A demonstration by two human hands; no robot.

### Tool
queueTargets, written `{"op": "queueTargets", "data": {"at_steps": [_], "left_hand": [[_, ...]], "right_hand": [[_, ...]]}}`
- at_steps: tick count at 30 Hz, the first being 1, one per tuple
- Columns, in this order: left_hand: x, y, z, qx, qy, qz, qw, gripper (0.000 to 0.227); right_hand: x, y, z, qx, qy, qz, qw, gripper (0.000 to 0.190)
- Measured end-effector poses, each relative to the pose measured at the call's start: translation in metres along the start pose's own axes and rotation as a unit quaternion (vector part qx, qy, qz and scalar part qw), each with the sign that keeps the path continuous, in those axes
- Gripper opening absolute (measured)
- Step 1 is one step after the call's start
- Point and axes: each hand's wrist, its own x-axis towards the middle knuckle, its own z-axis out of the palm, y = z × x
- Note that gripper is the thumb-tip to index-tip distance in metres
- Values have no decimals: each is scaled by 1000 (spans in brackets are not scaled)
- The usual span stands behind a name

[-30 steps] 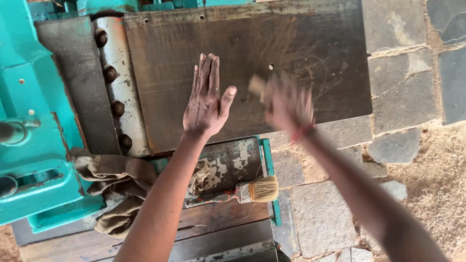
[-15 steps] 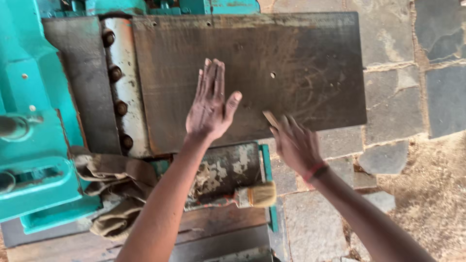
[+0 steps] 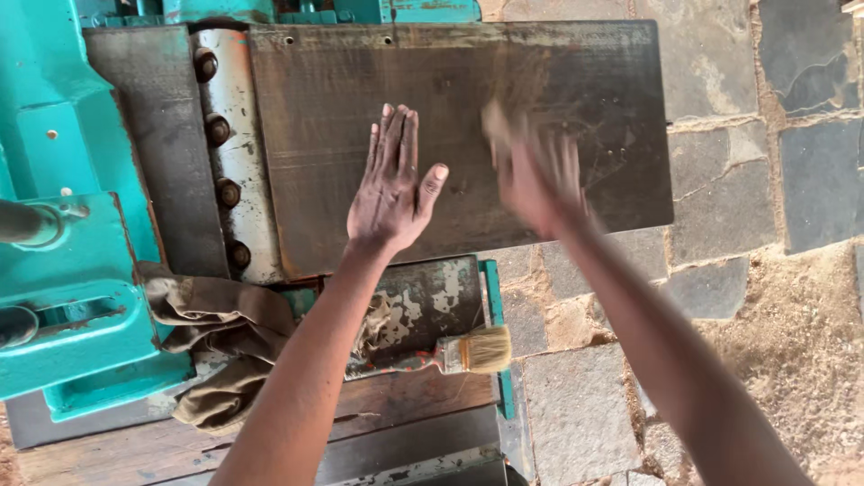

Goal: The person wipes the metal surface of a jointer machine using a cloth and a brush, and uses a small rectangular metal scraper to clean the bed.

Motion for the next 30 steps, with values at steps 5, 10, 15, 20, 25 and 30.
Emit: {"op": "queueTargets", "data": {"at_steps": [5, 10, 15, 20, 25, 30], "left_hand": [[6, -1, 1, 26, -9, 6, 1000, 92], [0, 5, -5, -2, -43, -46, 998, 86], [-13, 1, 8, 24, -36, -39, 998, 83], [-8, -9, 7, 17, -10, -7, 1000, 83], [-3, -9, 5, 8, -24, -21, 999, 85], [-11, -11, 13, -43, 74, 2, 996, 84]], "right_hand": [[-52, -30, -9, 11, -134, 74, 988, 32], [70, -8, 3, 12, 64, 8, 998, 38], [44, 4, 31, 13, 62, -3, 998, 47], [-79, 6, 56, 50, 54, -59, 996, 56], [-68, 96, -7, -61, -54, -16, 997, 17], [-63, 3, 26, 103, 4, -196, 975, 56]]}}
